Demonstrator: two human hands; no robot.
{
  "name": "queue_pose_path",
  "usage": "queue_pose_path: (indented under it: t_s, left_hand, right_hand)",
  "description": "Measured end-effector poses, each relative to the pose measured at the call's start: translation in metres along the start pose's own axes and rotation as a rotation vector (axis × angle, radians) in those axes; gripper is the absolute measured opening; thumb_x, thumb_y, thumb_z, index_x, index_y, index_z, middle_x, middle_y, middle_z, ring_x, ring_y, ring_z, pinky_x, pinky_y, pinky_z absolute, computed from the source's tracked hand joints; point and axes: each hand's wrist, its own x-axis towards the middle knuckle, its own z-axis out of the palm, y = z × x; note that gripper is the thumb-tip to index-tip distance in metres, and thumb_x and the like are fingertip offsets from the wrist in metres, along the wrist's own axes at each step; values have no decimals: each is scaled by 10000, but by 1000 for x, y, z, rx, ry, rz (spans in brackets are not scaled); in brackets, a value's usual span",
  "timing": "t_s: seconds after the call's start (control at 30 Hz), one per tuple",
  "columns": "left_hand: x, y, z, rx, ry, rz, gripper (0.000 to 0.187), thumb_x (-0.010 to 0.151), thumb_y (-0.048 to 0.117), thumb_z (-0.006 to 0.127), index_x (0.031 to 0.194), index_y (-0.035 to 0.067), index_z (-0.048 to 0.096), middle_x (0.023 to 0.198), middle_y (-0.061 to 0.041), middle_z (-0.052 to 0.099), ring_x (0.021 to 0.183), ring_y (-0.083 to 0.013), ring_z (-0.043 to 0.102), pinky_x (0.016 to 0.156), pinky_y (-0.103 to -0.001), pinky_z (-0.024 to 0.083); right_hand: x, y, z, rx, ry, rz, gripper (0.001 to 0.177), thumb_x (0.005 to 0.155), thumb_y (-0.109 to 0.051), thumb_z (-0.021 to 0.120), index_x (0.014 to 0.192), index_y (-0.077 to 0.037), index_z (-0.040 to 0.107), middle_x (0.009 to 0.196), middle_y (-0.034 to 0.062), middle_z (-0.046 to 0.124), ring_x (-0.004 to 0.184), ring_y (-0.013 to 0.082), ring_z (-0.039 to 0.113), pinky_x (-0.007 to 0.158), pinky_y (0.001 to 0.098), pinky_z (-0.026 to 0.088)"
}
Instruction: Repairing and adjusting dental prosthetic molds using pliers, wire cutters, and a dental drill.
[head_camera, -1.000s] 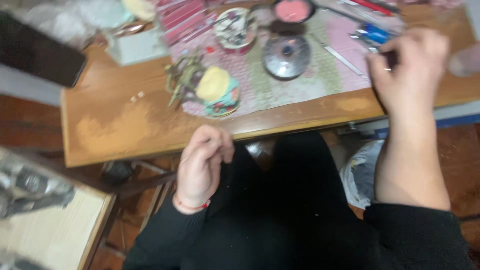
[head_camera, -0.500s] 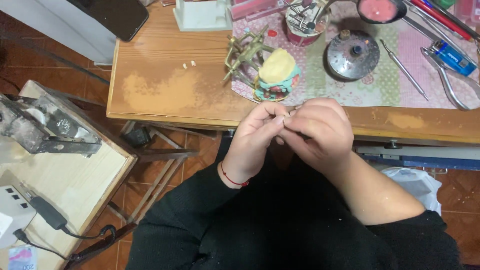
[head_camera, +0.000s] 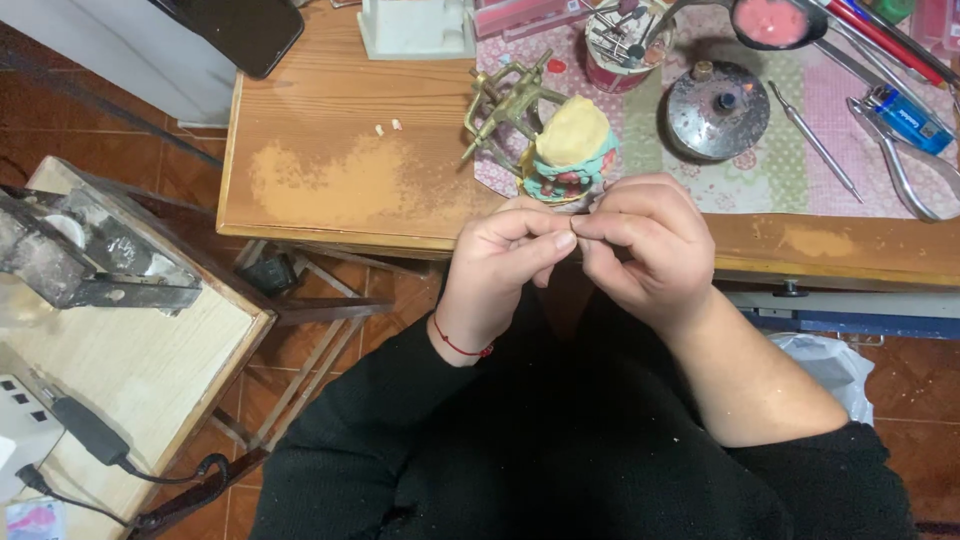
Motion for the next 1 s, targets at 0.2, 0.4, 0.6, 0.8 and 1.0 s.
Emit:
queue_pose_path:
  t_s: [0.2, 0.4, 0.6, 0.8, 1.0]
  left_hand:
    - [0, 5, -7, 98, -9, -3, 124, 957, 40, 723, 1045, -41, 757, 1008, -38, 625, 731, -71, 560, 660, -213, 449]
    - [1, 9, -7, 324, -8, 81, 154, 929, 35, 757, 1073, -19, 759, 1049, -12, 630, 854, -52, 609, 756, -195, 510]
    - [5, 5, -10, 349, -19, 83, 70, 955, 54, 743, 966, -15, 740, 990, 4, 633, 821, -36, 579, 717, -185, 478]
    - [6, 6, -7, 212, 23, -85, 80, 955, 89, 714, 945, 11, 701, 747, 58, 609, 589, 6, 473, 526, -170, 366]
    - [6, -3, -5, 245, 45, -92, 82, 946, 80, 721, 938, 0, 702, 743, 58, 618, 586, 8, 484, 524, -171, 373]
  right_hand:
    - [-6, 3, 2, 26, -19, 63, 201, 825, 79, 766, 968, -34, 682, 957, 91, 636, 909, 266, 648, 783, 356, 540]
    - [-12, 2, 2, 73, -11, 200, 144, 891, 61, 758, 997, -6, 686, 1004, 127, 645, 904, 240, 644, 756, 311, 535]
    - [-14, -1, -2, 68, -66, 207, 149, 875, 51, 757, 992, -23, 701, 986, 104, 643, 904, 235, 646, 768, 314, 533]
    - [-24, 4, -13, 89, -67, 349, 121, 949, 12, 755, 1061, -2, 712, 1021, 102, 659, 921, 215, 652, 777, 292, 532]
    - [-28, 1, -12, 313, -114, 599, 90, 915, -35, 753, 992, -14, 712, 937, 42, 640, 781, 95, 571, 674, 226, 450]
